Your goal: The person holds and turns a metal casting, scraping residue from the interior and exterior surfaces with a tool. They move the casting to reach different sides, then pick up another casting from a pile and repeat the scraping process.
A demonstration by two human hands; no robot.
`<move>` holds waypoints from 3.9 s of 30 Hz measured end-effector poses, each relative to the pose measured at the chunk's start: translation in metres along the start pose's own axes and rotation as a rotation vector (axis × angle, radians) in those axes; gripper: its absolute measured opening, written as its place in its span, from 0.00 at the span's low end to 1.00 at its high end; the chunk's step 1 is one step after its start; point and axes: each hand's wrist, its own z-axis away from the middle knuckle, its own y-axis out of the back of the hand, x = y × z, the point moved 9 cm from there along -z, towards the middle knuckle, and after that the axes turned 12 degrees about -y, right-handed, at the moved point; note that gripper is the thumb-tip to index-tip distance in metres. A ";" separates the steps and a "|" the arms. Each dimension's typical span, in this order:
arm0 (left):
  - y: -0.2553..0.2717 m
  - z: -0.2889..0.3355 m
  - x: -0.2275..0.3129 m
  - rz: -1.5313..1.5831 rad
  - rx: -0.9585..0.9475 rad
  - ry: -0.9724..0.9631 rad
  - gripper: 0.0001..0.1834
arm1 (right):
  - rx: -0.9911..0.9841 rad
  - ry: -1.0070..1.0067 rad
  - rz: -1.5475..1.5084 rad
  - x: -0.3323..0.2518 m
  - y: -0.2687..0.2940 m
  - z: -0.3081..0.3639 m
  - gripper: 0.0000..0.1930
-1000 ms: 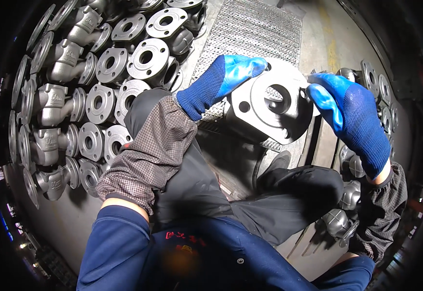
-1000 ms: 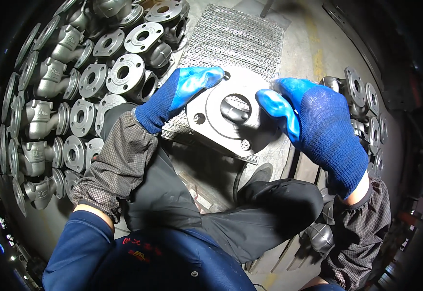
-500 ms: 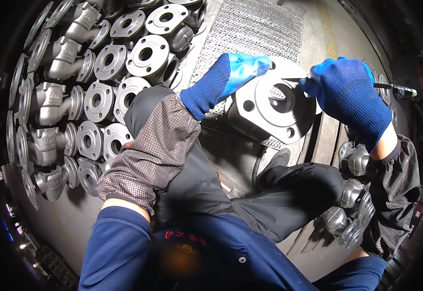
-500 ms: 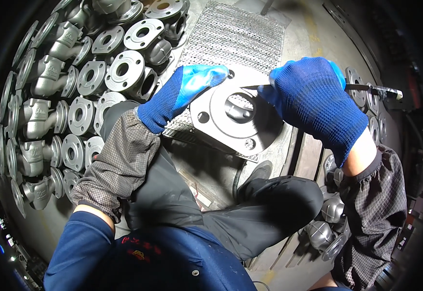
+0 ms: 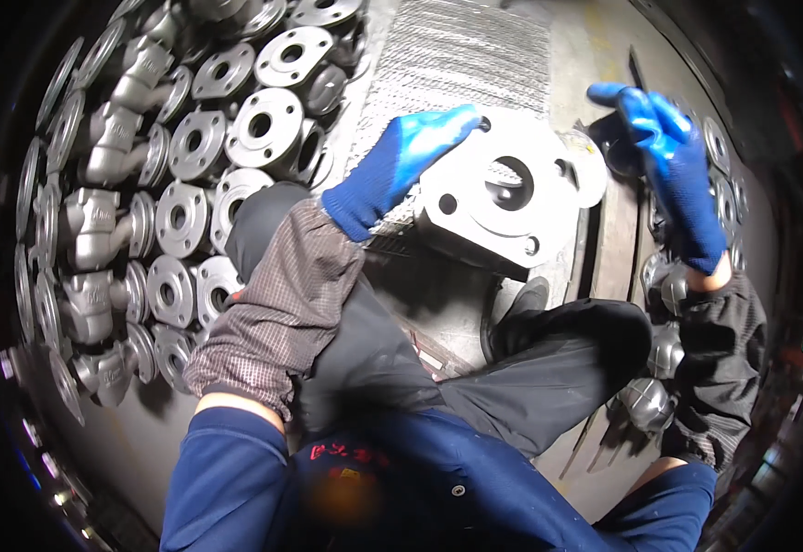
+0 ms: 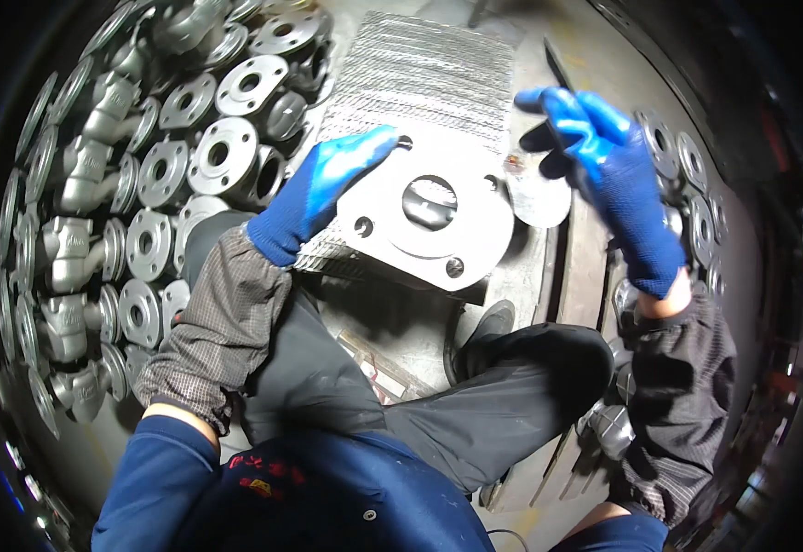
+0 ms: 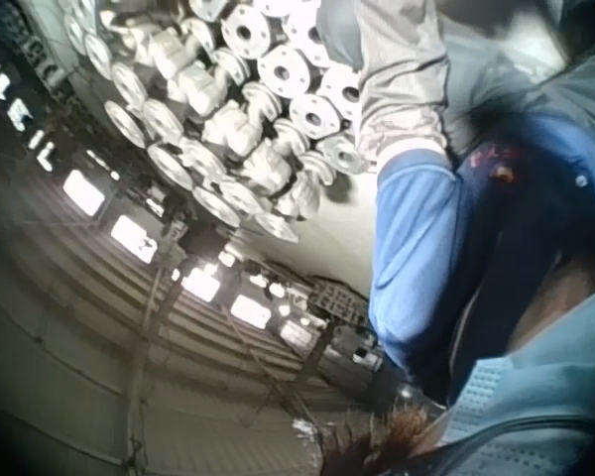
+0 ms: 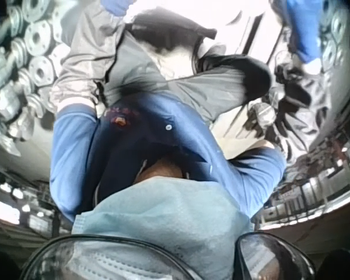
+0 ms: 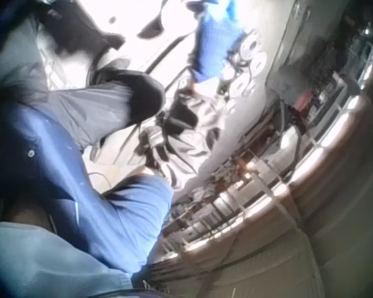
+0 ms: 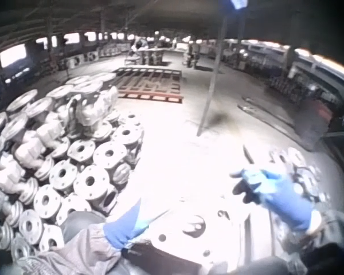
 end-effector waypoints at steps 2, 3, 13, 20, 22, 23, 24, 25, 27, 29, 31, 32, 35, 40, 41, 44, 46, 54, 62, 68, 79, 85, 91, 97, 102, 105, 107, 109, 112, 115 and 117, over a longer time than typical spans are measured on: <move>0.000 -0.004 0.005 0.042 -0.031 -0.006 0.18 | -0.064 -0.232 -0.086 0.041 -0.012 0.021 0.14; 0.002 -0.010 0.013 -0.004 -0.048 -0.030 0.18 | -0.058 -0.095 -0.166 0.064 -0.024 0.030 0.12; -0.046 -0.043 0.089 -0.118 -0.173 0.104 0.11 | 0.261 -0.213 -0.494 0.108 -0.019 0.117 0.13; -0.146 -0.133 0.108 0.063 -0.158 -0.340 0.16 | 0.722 -0.095 -0.180 0.155 0.099 0.168 0.11; -0.187 -0.157 0.084 0.249 -0.102 -0.294 0.12 | 0.920 -0.089 -0.203 0.181 0.130 0.178 0.10; -0.218 -0.166 0.057 0.491 -0.196 0.168 0.17 | 1.001 -0.102 -0.239 0.197 0.143 0.186 0.12; -0.251 -0.165 0.042 0.759 -0.222 0.416 0.20 | 0.938 -0.316 -0.353 0.230 0.149 0.189 0.10; -0.282 -0.157 0.029 0.989 -0.190 0.698 0.24 | 0.960 -0.268 -0.631 0.249 0.152 0.188 0.12; -0.320 -0.161 0.020 0.933 -0.366 0.803 0.21 | 0.986 -0.192 -0.931 0.303 0.159 0.183 0.14; -0.338 -0.176 0.004 0.920 -0.230 0.689 0.20 | 1.019 -0.119 -0.876 0.329 0.176 0.164 0.12; -0.380 -0.169 -0.019 0.810 -0.184 0.621 0.20 | 1.069 -0.253 -0.974 0.353 0.174 0.166 0.12; -0.381 -0.176 -0.025 0.661 -0.229 0.592 0.20 | 1.072 -0.405 -0.909 0.362 0.173 0.163 0.14; -0.402 -0.179 -0.044 0.914 -0.184 0.781 0.15 | 1.069 -0.363 -0.692 0.356 0.189 0.150 0.13; -0.384 -0.204 -0.081 0.575 -0.004 0.250 0.18 | 0.990 -0.278 -0.893 0.396 0.212 0.077 0.17; -0.386 -0.208 -0.056 0.429 -0.017 0.258 0.18 | 1.077 -0.414 -0.739 0.427 0.237 0.095 0.17; -0.406 -0.194 -0.013 0.548 -0.169 0.515 0.21 | 1.100 -0.397 -0.033 0.453 0.283 0.119 0.16; -0.395 -0.202 -0.010 0.355 -0.202 0.520 0.21 | 1.015 -0.241 0.327 0.439 0.266 0.103 0.16; -0.342 -0.170 -0.013 0.106 -0.104 0.421 0.11 | 1.292 -0.558 -0.277 0.451 0.267 0.127 0.20; -0.200 -0.076 0.072 0.167 0.210 0.364 0.20 | 0.961 -0.214 -0.907 0.193 0.202 0.139 0.29; -0.172 -0.017 0.071 0.457 -0.212 0.764 0.15 | 0.365 -0.026 -1.065 0.120 0.003 0.055 0.28; 0.198 -0.035 -0.109 -0.807 -0.504 0.497 0.15 | 0.506 -0.270 -0.126 0.238 -0.144 -0.035 0.16; 0.344 -0.057 -0.242 -1.015 -0.268 0.746 0.33 | 0.519 -0.369 0.583 0.232 -0.202 -0.034 0.19; 0.350 -0.012 -0.338 -0.982 -0.455 0.986 0.35 | 0.585 -0.331 0.606 0.224 -0.198 -0.033 0.21; 0.336 -0.015 -0.345 -1.016 -0.645 1.023 0.33 | 0.609 -0.543 -0.126 0.283 -0.197 -0.032 0.21; 0.313 -0.034 -0.300 -1.065 -0.793 0.994 0.32 | 0.585 -0.460 0.532 0.258 -0.193 -0.034 0.19; 0.286 -0.047 -0.250 -1.118 -0.857 0.943 0.31 | 0.557 -0.400 0.596 0.240 -0.199 -0.041 0.24; 0.253 -0.055 -0.200 -1.176 -0.807 0.835 0.29 | 0.502 -0.431 0.611 0.232 -0.200 -0.041 0.25; 0.211 -0.069 -0.139 -1.208 -0.703 0.669 0.28 | 0.481 -0.442 0.585 0.240 -0.198 -0.043 0.25; 0.140 -0.078 -0.064 -1.102 -0.699 0.455 0.29 | 0.512 -0.368 0.420 0.249 -0.191 -0.040 0.24; 0.079 -0.071 -0.016 -0.960 -0.755 0.328 0.31 | 0.512 -0.293 0.155 0.267 -0.189 -0.040 0.19; 0.041 -0.060 0.003 -0.913 -0.792 0.287 0.33 | 0.485 -0.285 -0.182 0.287 -0.185 -0.038 0.16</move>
